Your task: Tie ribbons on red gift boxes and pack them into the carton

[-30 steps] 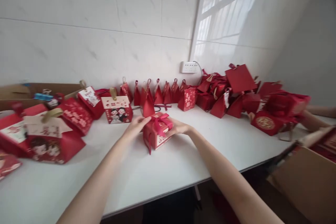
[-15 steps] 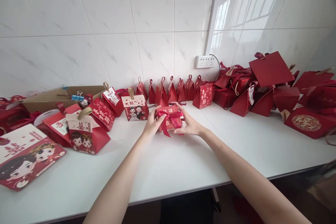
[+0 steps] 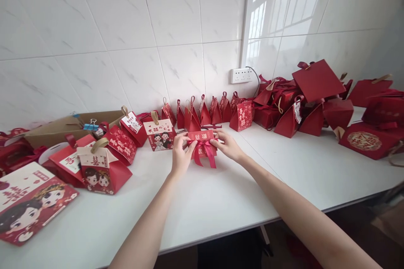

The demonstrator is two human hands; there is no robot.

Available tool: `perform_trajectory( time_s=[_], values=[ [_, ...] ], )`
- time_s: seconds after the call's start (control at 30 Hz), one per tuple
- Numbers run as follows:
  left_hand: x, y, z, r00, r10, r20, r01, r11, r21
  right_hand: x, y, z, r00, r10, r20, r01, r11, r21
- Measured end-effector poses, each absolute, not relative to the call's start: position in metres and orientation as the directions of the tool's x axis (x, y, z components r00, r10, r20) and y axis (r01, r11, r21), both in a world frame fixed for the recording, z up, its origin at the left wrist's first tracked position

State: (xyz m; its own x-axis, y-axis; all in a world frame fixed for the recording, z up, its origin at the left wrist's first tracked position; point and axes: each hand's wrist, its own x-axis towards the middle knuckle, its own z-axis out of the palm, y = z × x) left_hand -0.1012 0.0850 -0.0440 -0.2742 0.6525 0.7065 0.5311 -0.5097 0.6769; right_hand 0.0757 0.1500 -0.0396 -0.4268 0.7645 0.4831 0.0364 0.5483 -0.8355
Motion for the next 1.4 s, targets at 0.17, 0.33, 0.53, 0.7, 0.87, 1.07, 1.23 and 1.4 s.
perform_trajectory(
  time_s=[0.17, 0.33, 0.53, 0.7, 0.87, 1.07, 1.23, 1.4],
  values=[
    [-0.097, 0.086, -0.041, -0.337, 0.738, 0.585, 0.376, -0.464, 0.802, 0.075, 0.152, -0.038, -0.404, 0.783, 0.473, -0.051, 0.497, -0.866],
    [-0.096, 0.087, -0.039, -0.357, 0.766, 0.534, 0.310, -0.442, 0.841, 0.075, 0.152, -0.038, -0.420, 0.798, 0.431, -0.184, 0.391, -0.902],
    [-0.096, 0.089, -0.043, -0.383, 0.748, 0.543, 0.299, -0.456, 0.838, 0.077, 0.155, -0.037, -0.449, 0.808, 0.381, -0.246, 0.298, -0.922],
    [-0.093, 0.087, -0.043, -0.380, 0.758, 0.531, 0.301, -0.442, 0.845, 0.078, 0.156, -0.037, -0.434, 0.832, 0.345, -0.239, 0.263, -0.935],
    [-0.092, 0.088, -0.043, -0.371, 0.758, 0.536, 0.346, -0.423, 0.837, 0.076, 0.155, -0.036, -0.416, 0.851, 0.322, -0.218, 0.251, -0.943],
    [-0.094, 0.088, -0.042, -0.346, 0.754, 0.559, 0.344, -0.452, 0.823, 0.085, 0.157, -0.035, -0.469, 0.794, 0.387, -0.141, 0.365, -0.920],
    [-0.092, 0.089, -0.040, -0.352, 0.781, 0.515, 0.246, -0.454, 0.856, 0.092, 0.157, -0.039, -0.659, 0.611, 0.439, -0.052, 0.544, -0.837],
    [-0.092, 0.086, -0.040, -0.395, 0.704, 0.590, 0.345, -0.482, 0.806, 0.087, 0.157, -0.045, -0.641, 0.587, 0.495, 0.010, 0.651, -0.759]
  ],
)
